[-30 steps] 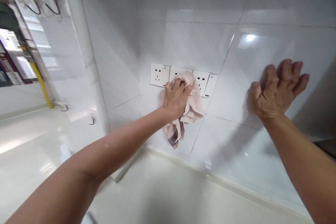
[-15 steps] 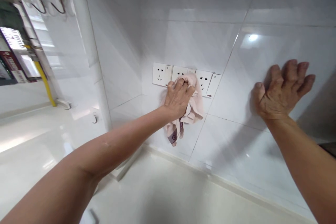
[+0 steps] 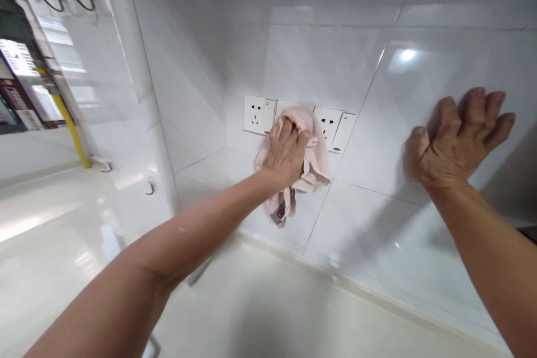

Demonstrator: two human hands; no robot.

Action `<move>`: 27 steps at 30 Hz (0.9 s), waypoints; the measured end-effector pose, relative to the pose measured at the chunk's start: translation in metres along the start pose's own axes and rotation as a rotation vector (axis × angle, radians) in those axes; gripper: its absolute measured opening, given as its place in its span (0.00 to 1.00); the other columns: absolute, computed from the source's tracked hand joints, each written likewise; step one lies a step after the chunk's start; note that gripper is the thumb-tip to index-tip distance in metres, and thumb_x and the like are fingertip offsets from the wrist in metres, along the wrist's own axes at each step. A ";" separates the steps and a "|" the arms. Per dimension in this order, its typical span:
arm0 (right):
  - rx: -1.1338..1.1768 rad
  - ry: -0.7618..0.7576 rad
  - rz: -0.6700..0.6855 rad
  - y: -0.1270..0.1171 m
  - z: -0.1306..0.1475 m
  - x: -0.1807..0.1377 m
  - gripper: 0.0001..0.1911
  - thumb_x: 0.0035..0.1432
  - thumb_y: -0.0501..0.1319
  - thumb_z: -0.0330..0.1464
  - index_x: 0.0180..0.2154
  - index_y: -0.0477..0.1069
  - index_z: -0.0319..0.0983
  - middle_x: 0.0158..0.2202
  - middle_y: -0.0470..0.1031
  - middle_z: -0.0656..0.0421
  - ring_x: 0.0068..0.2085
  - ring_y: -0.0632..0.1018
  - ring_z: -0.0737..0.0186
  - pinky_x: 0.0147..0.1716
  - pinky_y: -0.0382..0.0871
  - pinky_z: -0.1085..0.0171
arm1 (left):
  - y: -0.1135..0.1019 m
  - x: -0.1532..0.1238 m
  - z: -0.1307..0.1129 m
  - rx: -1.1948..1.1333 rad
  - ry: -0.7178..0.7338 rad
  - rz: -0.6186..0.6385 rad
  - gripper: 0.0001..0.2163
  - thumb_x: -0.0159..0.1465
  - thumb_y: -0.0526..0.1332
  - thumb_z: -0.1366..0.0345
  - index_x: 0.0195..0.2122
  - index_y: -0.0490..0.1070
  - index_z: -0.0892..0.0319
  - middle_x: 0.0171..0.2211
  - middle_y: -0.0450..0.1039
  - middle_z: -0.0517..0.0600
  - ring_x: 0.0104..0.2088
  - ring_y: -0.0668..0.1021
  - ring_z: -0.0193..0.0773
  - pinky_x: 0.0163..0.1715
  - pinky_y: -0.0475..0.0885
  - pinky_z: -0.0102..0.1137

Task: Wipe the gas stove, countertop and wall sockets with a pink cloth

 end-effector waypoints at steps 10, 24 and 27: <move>-0.010 -0.008 0.008 0.001 -0.002 0.000 0.39 0.67 0.56 0.41 0.75 0.51 0.45 0.78 0.48 0.46 0.78 0.47 0.34 0.68 0.40 0.28 | 0.069 -0.087 -0.002 -0.029 0.148 -0.025 0.16 0.67 0.53 0.73 0.54 0.70 0.63 0.54 0.76 0.66 0.68 0.68 0.60 0.71 0.53 0.61; 0.057 0.083 0.075 0.001 -0.003 0.002 0.38 0.64 0.56 0.42 0.73 0.54 0.46 0.78 0.48 0.47 0.78 0.45 0.34 0.68 0.35 0.27 | 0.010 -0.011 -0.003 0.050 0.049 -0.066 0.21 0.61 0.61 0.74 0.57 0.69 0.62 0.58 0.73 0.66 0.70 0.63 0.59 0.71 0.49 0.58; 0.095 0.092 0.078 0.001 -0.003 0.003 0.38 0.63 0.57 0.42 0.72 0.55 0.46 0.78 0.48 0.46 0.78 0.46 0.33 0.67 0.33 0.25 | 0.024 -0.040 -0.004 0.071 0.076 -0.015 0.17 0.64 0.59 0.74 0.54 0.71 0.62 0.55 0.76 0.66 0.67 0.68 0.59 0.68 0.55 0.57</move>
Point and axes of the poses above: each hand's wrist, its own x-axis towards the middle knuckle, its own y-axis out of the palm, z = x × y, the point moved 9 cm from there along x, towards the middle knuckle
